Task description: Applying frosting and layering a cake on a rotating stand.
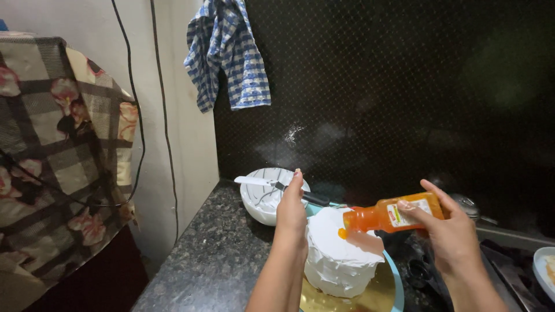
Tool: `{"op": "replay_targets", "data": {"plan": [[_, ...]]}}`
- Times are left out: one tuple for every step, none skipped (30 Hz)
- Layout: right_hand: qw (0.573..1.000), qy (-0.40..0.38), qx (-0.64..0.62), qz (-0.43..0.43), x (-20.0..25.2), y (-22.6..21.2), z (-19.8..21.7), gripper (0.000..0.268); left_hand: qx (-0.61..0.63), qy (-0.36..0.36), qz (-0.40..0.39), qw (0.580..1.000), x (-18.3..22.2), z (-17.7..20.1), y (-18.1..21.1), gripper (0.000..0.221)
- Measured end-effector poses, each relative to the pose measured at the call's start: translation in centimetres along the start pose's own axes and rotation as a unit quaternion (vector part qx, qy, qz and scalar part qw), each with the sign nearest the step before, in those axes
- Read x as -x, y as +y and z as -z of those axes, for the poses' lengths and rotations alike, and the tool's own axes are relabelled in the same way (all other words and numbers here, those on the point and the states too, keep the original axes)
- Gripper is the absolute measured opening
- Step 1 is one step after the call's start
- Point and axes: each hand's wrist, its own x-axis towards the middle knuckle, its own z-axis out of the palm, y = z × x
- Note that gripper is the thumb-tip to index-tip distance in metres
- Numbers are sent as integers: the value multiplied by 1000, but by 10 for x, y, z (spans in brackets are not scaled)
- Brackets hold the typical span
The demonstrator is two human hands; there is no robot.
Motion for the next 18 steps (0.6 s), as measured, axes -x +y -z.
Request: {"op": "replay_targets", "data": {"plan": [[1000, -2, -3, 2, -1, -1, 0, 75, -2, 1, -2, 1000, -1, 0, 0, 79], [1000, -2, -3, 2, 2, -3, -1, 75, -2, 1, -2, 1000, -2, 1, -1, 79], [1000, -2, 1, 11, 4, -4, -3, 75, 6, -5, -13, 1000, -2, 1, -2, 79], [1000, -2, 5, 21, 5, -6, -3, 76, 14, -11, -22, 1000, -3, 1, -3, 79], [1000, -2, 5, 20, 5, -6, -3, 76, 14, -11, -22, 1000, 2, 0, 0, 79], [999, 0, 13, 29, 5, -7, -4, 75, 8, -8, -13, 1000, 6, -1, 5, 79], [999, 2, 21, 38, 6, -7, -5, 75, 1, -6, -5, 1000, 10, -2, 9, 80], [999, 2, 20, 37, 8, -10, -6, 75, 0, -5, -5, 1000, 14, -2, 12, 80], [999, 0, 23, 33, 10, -12, -7, 74, -16, 2, 10, 1000, 17, -3, 14, 80], [999, -1, 27, 29, 11, -15, -8, 73, -31, 8, 24, 999, 20, -4, 16, 80], [999, -1, 27, 30, 11, -16, -8, 73, -30, 8, 23, 999, 19, -4, 15, 80], [999, -3, 17, 34, 12, -16, -9, 73, -23, 4, 17, 1000, 17, -2, 14, 80], [999, -5, 6, 37, 12, -16, -10, 73, -16, -1, 11, 1000, 16, -1, 13, 81], [999, -6, 6, 38, 12, -16, -10, 73, -16, -1, 10, 1000, 15, 0, 12, 81], [999, -1, 14, 39, 11, -15, -11, 72, -13, 3, 13, 1000, 13, 1, 11, 80], [999, 3, 22, 39, 11, -15, -11, 71, -12, 6, 15, 1000, 12, 2, 11, 79], [999, 2, 22, 39, 9, -11, -11, 71, -12, 6, 15, 1000, 12, 3, 10, 79], [999, 1, 9, 34, 6, -8, -10, 71, -9, 2, 0, 1000, 11, 4, 9, 78]]}}
